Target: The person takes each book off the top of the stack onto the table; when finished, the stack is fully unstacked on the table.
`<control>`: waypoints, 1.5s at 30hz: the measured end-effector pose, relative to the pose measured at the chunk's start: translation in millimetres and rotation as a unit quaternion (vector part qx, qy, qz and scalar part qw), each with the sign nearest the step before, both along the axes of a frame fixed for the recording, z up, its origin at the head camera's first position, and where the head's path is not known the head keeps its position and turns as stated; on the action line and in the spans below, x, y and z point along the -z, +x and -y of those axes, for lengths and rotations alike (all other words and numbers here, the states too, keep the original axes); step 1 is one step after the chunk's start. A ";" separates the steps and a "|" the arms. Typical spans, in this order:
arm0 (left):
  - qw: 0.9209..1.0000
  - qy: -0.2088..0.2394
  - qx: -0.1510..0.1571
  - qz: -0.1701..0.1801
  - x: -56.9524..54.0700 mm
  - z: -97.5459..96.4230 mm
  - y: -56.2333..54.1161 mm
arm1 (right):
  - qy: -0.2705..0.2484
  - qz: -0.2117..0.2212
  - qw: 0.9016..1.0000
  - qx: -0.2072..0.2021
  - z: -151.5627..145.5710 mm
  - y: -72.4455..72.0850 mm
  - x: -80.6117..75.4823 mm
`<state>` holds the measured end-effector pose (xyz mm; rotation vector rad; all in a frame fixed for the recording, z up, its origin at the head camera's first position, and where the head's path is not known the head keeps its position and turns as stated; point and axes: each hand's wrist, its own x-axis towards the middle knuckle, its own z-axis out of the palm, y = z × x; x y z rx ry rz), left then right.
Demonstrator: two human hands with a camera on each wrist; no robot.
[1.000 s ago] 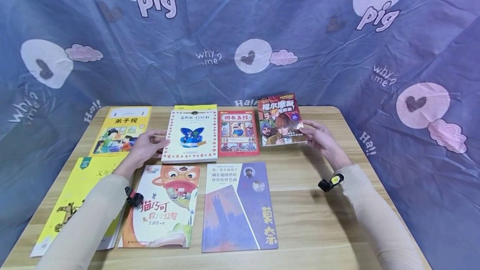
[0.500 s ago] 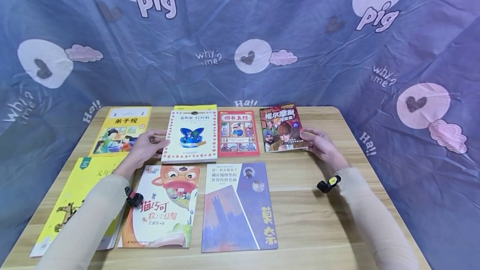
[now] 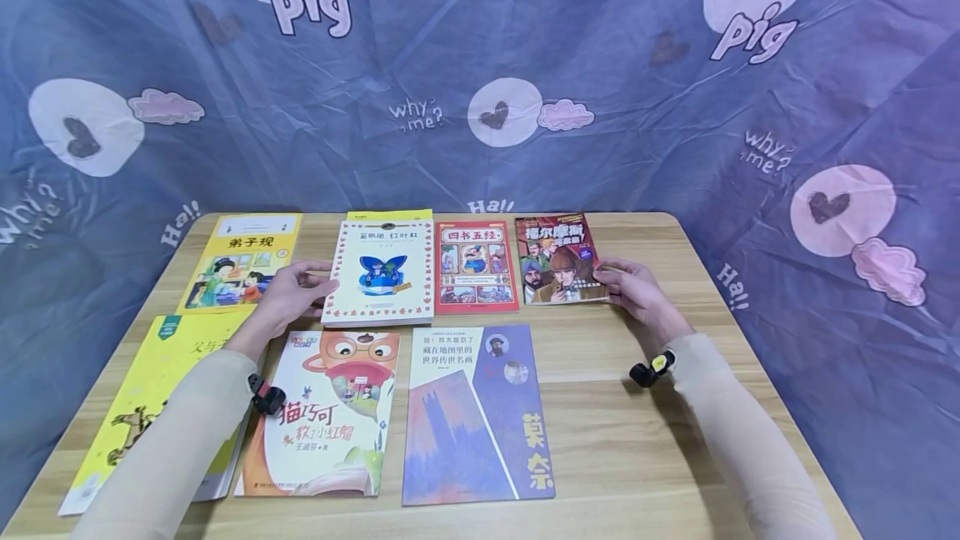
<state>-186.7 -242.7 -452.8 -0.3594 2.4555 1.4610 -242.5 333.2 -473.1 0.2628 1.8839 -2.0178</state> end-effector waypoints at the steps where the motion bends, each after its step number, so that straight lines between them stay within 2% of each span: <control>1: 1.000 0.000 0.000 0.000 0.0 0.2 0.1 | 0.022 -0.008 1.000 -0.003 0.9 -0.1 0.1; 4: 1.000 0.000 0.001 -0.001 0.1 0.7 0.6 | 0.105 -0.034 0.994 -0.006 2.8 0.0 0.0; 7: 1.000 0.000 0.001 -0.001 0.1 1.1 1.1 | 0.181 -0.064 0.981 -0.006 4.7 0.6 -1.4; 9: 1.000 0.000 0.002 -0.001 -0.4 1.6 1.4 | 0.208 -0.083 0.975 -0.001 6.5 1.8 -4.4; 13: 1.000 0.000 0.001 0.000 -0.4 1.8 1.3 | 0.228 -0.110 0.967 0.020 13.7 4.9 -12.1; 17: 1.000 0.001 -0.001 0.002 -0.4 2.4 1.6 | 0.220 -0.114 0.969 0.023 29.9 6.0 -20.3; 22: 1.000 -0.001 -0.002 0.001 0.1 3.0 2.1 | 0.168 -0.097 0.981 0.004 59.1 1.8 -24.8; 31: 1.000 -0.004 -0.001 -0.003 0.8 2.6 2.0 | 0.072 -0.064 0.995 -0.016 123.3 -1.6 -19.3; 45: 1.000 0.001 0.007 -0.003 -0.8 1.1 1.3 | 0.000 -0.019 0.998 -0.062 210.6 1.0 -17.2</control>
